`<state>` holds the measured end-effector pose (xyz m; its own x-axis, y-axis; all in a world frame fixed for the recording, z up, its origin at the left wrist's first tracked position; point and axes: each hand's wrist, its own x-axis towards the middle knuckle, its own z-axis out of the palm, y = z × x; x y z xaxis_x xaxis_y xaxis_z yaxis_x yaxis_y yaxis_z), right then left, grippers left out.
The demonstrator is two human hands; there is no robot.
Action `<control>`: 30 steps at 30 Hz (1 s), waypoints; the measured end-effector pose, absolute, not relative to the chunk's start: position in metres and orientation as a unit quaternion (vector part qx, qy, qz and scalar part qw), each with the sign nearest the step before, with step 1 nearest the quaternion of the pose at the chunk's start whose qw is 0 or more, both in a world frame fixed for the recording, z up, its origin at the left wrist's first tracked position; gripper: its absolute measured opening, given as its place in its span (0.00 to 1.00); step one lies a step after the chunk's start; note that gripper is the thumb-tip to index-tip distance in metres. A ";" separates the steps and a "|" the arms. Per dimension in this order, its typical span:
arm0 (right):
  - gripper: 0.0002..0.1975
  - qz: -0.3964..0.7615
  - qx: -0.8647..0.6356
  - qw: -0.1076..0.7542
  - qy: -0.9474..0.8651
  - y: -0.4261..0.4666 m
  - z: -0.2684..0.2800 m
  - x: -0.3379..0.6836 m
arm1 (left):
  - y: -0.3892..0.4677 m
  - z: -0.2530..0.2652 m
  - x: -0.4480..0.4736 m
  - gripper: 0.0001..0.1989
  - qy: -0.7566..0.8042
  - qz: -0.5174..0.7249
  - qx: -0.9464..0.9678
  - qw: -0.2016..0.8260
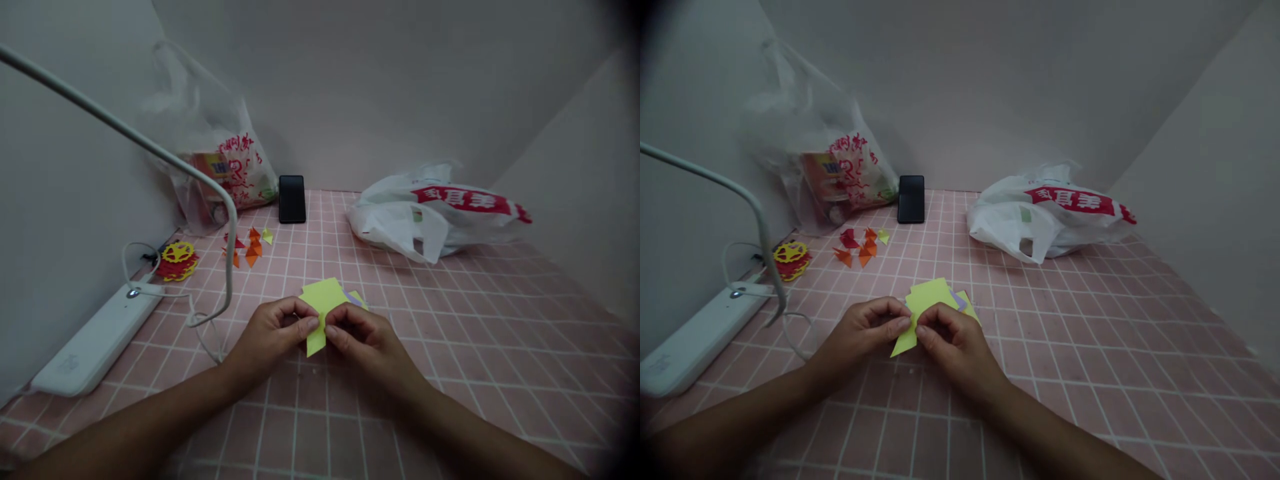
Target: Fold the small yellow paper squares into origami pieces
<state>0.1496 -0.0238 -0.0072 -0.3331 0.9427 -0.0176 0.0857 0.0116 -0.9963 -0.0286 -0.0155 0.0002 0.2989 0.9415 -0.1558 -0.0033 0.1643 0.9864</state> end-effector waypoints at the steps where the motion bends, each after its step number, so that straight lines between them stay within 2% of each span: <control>1: 0.06 0.548 -0.433 0.382 -0.605 -0.024 -0.007 0.150 | -0.015 0.000 -0.028 0.08 0.453 0.380 0.522 0.615; 6: 0.07 0.500 -0.449 0.369 -0.643 -0.023 -0.005 0.151 | -0.016 -0.001 -0.027 0.08 0.450 0.370 0.518 0.627; 18: 0.08 0.471 -0.450 0.364 -0.666 -0.024 -0.009 0.150 | -0.016 -0.001 -0.026 0.09 0.442 0.355 0.479 0.670; 25: 0.02 0.497 -0.422 0.379 -0.656 -0.024 -0.009 0.151 | -0.015 0.001 -0.027 0.08 0.454 0.387 0.500 0.628; 30: 0.01 0.455 -0.399 0.356 -0.712 -0.028 -0.010 0.151 | -0.014 0.002 -0.028 0.09 0.465 0.401 0.488 0.620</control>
<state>0.1506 -0.0279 -0.0098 -0.4288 0.8918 0.1442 0.2438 0.2679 -0.9321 -0.0278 -0.0139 0.0015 0.2463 0.9512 -0.1859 -0.0431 0.2024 0.9784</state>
